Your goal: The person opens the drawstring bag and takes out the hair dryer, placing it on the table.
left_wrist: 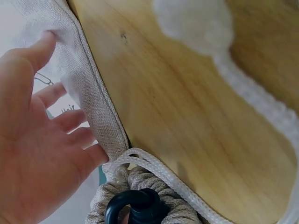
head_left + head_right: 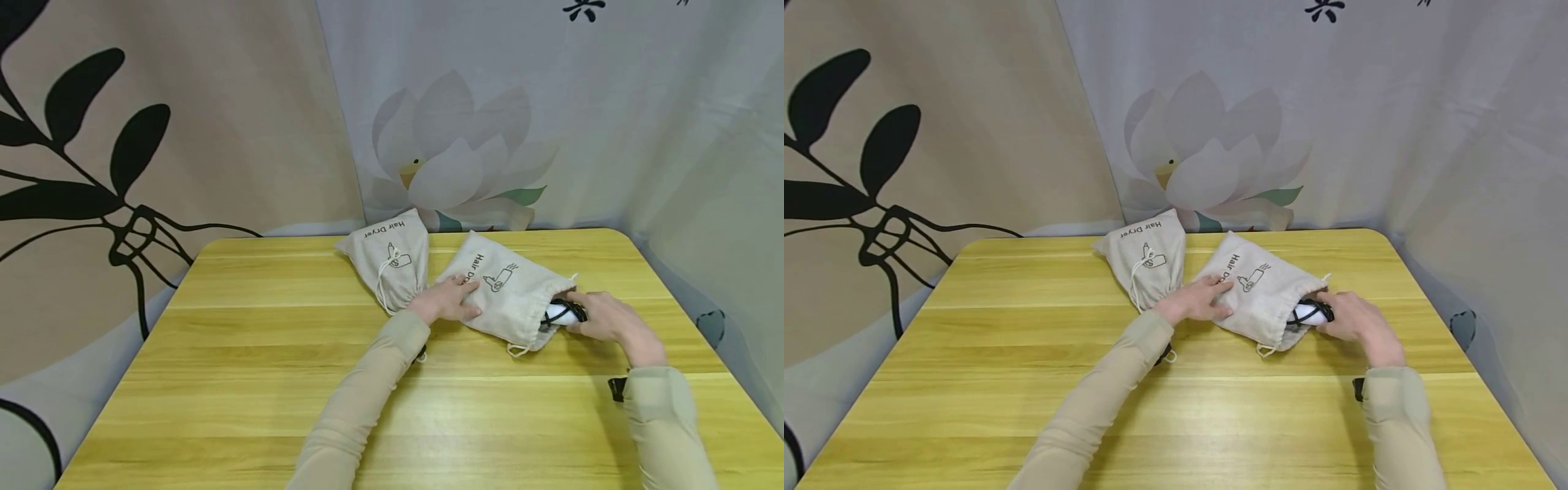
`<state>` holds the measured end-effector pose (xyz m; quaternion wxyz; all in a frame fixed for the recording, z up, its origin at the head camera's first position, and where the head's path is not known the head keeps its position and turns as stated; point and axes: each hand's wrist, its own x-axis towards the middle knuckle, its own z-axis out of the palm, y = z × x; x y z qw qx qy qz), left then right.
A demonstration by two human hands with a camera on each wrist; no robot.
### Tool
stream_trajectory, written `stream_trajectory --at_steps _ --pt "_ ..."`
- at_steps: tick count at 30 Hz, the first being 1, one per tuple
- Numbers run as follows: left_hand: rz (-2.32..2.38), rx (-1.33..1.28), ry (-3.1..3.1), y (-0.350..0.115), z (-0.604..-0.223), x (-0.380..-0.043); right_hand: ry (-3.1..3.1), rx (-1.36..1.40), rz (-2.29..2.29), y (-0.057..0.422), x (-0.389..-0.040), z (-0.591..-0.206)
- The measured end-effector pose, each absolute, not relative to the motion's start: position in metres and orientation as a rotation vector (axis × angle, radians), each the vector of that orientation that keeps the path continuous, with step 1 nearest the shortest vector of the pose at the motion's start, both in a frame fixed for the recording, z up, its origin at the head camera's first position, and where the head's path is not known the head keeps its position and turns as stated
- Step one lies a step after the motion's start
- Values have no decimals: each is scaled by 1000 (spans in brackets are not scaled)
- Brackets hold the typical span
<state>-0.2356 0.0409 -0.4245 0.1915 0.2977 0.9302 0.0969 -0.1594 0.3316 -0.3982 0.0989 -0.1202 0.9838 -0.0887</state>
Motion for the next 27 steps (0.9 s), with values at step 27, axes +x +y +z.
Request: stream_trajectory --at_steps 27 --pt "85 925 2693 46 -433 -259 2921 -506 -346 336 -160 -405"
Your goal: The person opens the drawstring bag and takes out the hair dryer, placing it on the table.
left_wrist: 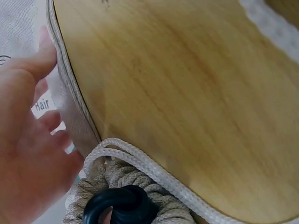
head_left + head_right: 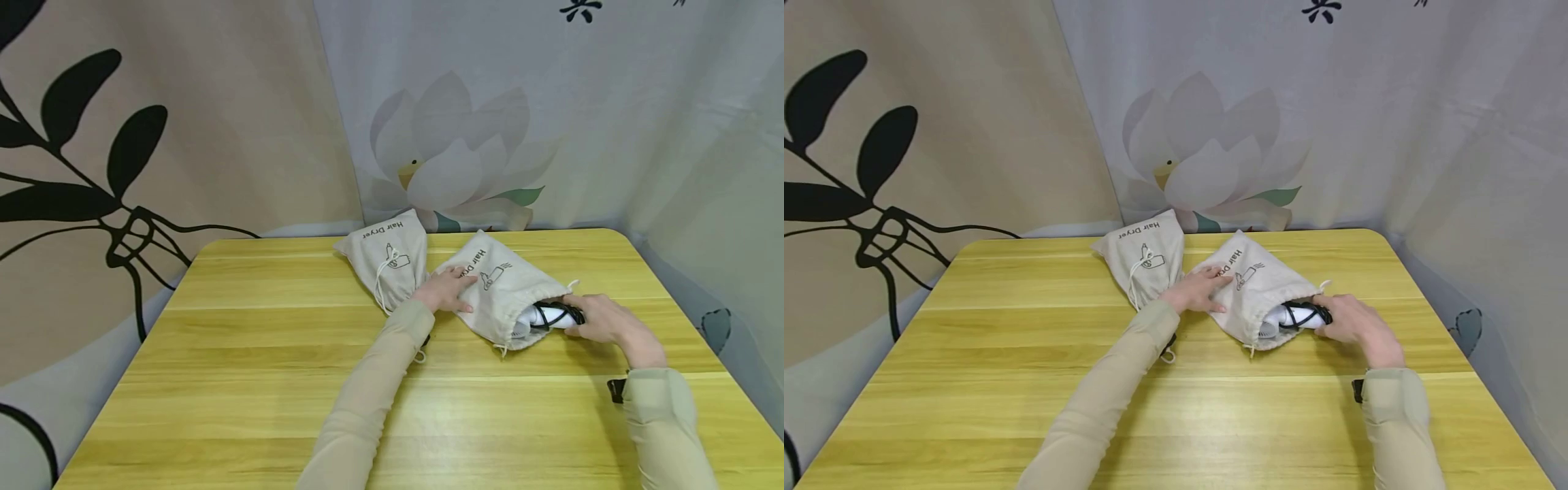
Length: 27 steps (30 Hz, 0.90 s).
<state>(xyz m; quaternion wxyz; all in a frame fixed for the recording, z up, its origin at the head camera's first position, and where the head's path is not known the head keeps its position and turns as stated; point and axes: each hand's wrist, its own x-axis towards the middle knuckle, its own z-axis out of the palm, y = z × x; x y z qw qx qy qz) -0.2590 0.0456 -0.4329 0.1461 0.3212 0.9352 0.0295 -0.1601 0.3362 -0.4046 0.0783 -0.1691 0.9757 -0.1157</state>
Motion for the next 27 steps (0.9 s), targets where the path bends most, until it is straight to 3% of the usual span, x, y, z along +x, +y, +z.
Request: stream_trajectory --at_steps 8,20,27 --pt "-177 886 2900 50 -436 -259 2904 -471 -324 330 -161 -405" --pt "58 1152 2882 51 -436 -244 2873 -370 -297 323 -162 -403" --pt "121 1046 2764 54 -429 -230 2876 -408 -304 321 -163 -403"
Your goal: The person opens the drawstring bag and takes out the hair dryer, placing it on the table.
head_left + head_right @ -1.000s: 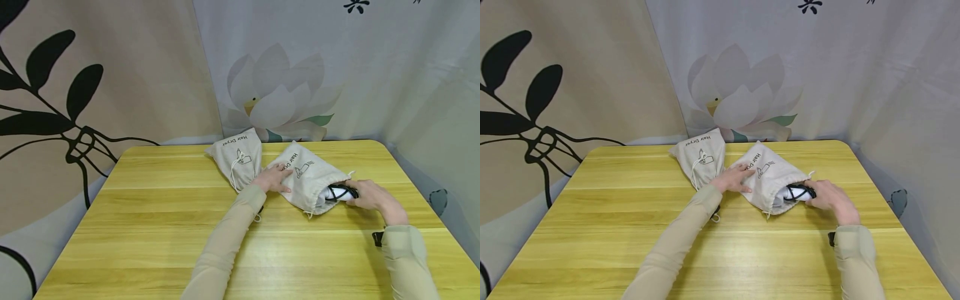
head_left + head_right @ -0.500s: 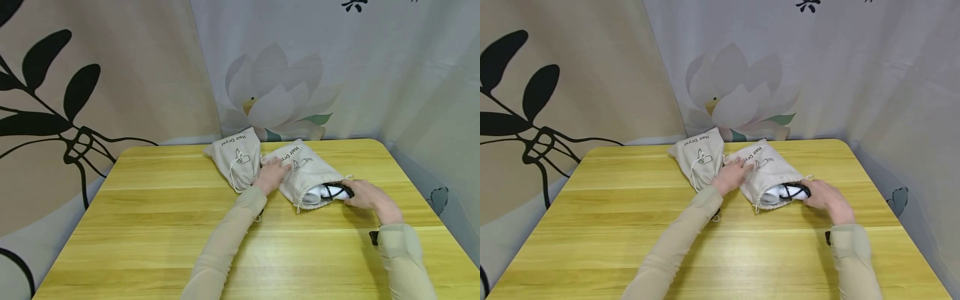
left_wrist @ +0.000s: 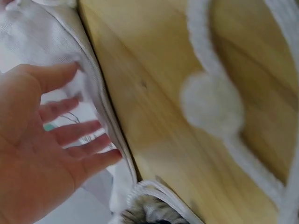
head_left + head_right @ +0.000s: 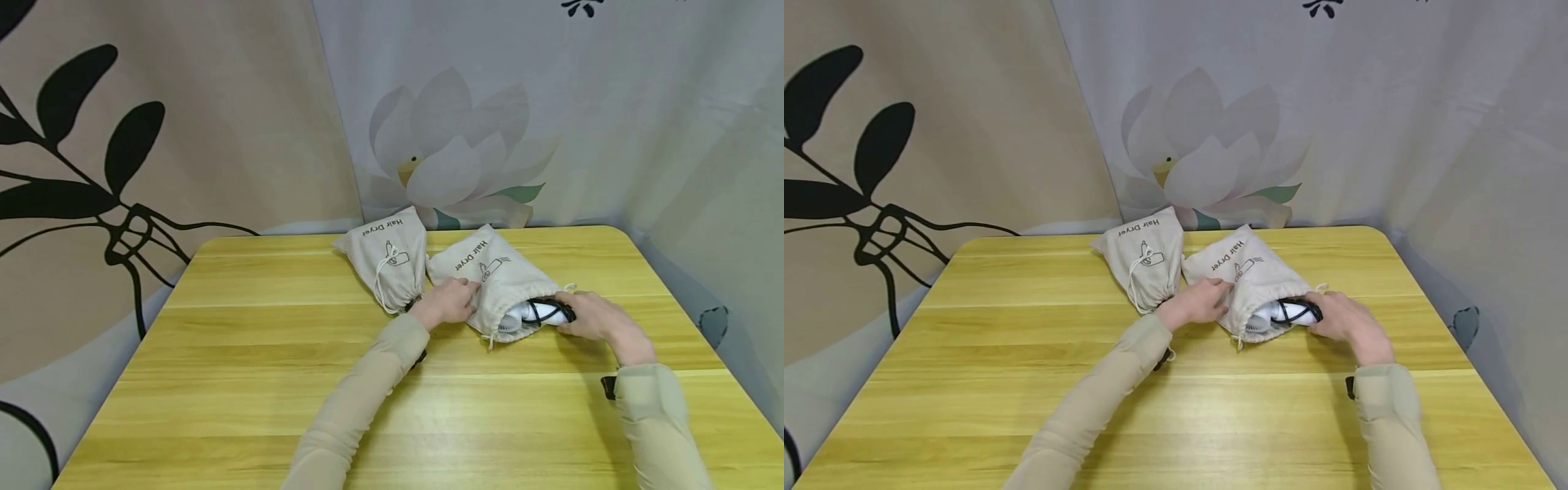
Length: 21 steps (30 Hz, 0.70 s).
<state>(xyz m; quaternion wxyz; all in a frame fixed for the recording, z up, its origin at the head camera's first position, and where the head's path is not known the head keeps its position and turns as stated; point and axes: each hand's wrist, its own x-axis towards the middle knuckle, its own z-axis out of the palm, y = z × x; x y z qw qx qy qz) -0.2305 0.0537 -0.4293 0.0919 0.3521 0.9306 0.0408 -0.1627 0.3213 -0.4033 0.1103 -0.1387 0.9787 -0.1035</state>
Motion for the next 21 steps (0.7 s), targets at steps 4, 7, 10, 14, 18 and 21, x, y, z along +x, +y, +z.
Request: stream_trajectory --at_steps 4,7,10,14,18,21 --pt "83 946 2808 60 -427 -222 2872 -420 -323 322 -163 -403" --pt "76 922 2831 63 -427 -217 2881 -436 -324 323 -163 -403" --pt "90 924 2820 64 -427 -215 2896 -461 -317 323 -162 -404" --pt "90 929 2804 63 -426 -216 2901 -473 -313 324 -162 -403" --pt "63 951 2797 63 -426 -217 2894 -470 -326 324 -162 -403" --pt "58 954 2785 62 -426 -217 2894 -477 -334 324 -163 -403"
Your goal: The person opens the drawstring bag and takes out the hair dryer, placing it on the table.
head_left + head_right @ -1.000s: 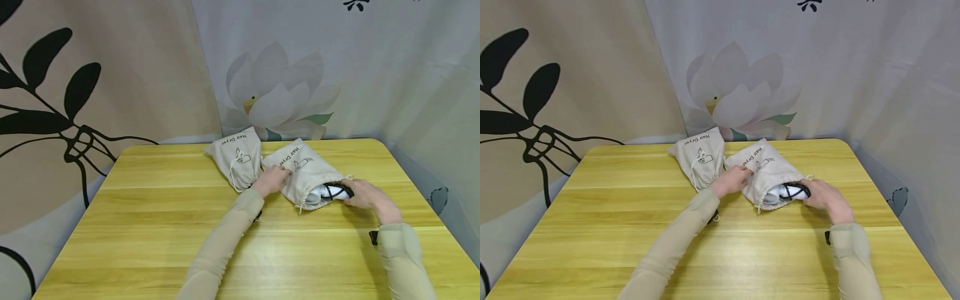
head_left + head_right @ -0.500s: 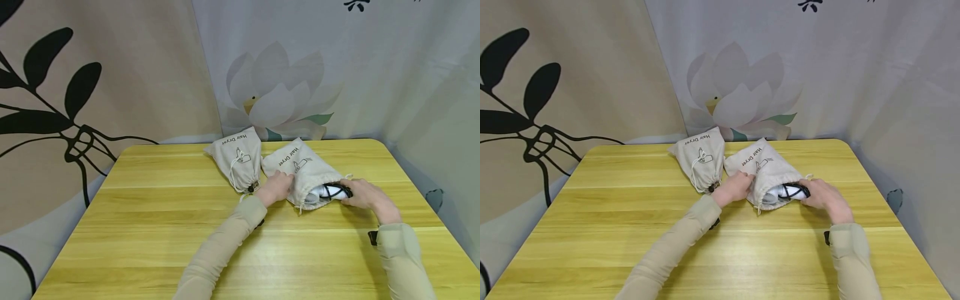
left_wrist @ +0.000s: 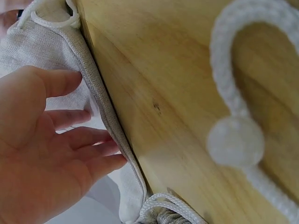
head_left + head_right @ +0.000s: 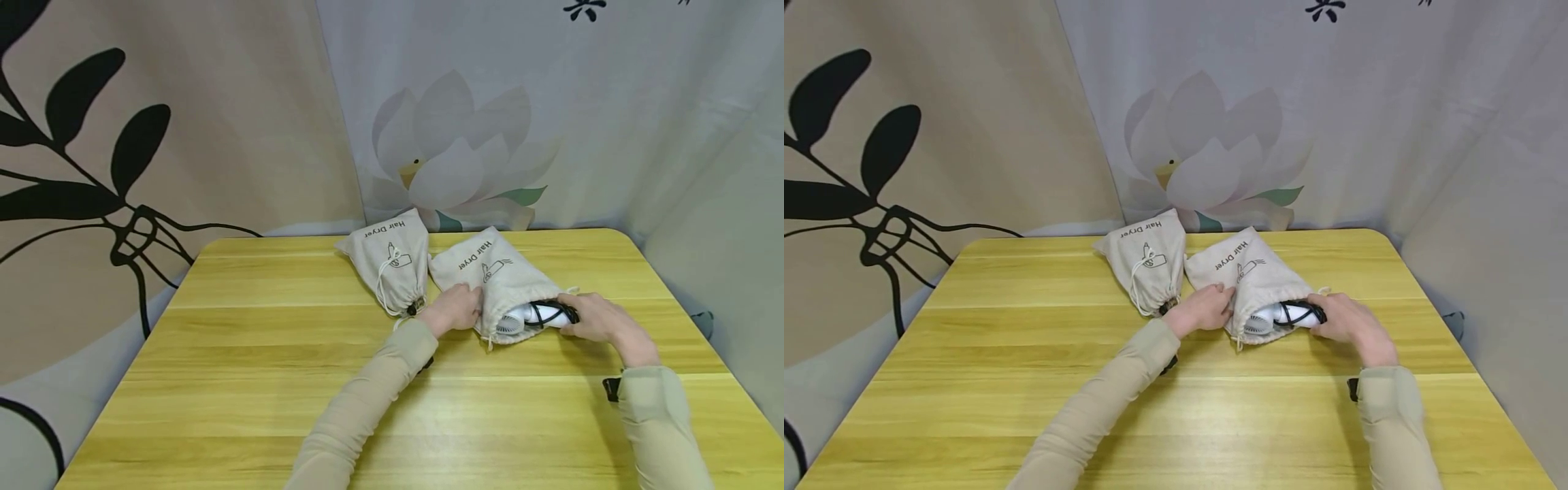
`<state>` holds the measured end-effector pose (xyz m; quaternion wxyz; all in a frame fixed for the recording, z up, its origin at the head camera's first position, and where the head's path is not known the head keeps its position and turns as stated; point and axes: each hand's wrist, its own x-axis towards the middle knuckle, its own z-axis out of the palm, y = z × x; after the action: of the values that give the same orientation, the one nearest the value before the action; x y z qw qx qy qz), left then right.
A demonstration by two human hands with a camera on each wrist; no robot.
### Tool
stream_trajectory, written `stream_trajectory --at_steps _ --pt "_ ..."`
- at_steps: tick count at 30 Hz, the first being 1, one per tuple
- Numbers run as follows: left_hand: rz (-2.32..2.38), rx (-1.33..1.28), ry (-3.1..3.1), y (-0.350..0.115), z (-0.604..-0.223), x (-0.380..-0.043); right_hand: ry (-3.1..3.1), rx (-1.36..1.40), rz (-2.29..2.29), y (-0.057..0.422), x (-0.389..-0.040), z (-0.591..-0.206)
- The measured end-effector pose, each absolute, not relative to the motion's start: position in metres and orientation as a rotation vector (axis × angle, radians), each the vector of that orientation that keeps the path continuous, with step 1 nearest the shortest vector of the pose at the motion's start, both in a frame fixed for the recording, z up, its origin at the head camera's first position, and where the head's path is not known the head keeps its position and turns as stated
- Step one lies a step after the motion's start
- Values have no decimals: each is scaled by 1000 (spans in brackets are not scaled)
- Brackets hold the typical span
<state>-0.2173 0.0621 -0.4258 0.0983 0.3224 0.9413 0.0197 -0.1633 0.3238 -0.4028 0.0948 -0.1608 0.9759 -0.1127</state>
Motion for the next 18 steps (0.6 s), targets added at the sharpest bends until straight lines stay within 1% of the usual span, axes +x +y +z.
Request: stream_trajectory --at_steps 18 --pt "18 881 2676 63 -425 -229 2890 -496 -341 325 -162 -401"
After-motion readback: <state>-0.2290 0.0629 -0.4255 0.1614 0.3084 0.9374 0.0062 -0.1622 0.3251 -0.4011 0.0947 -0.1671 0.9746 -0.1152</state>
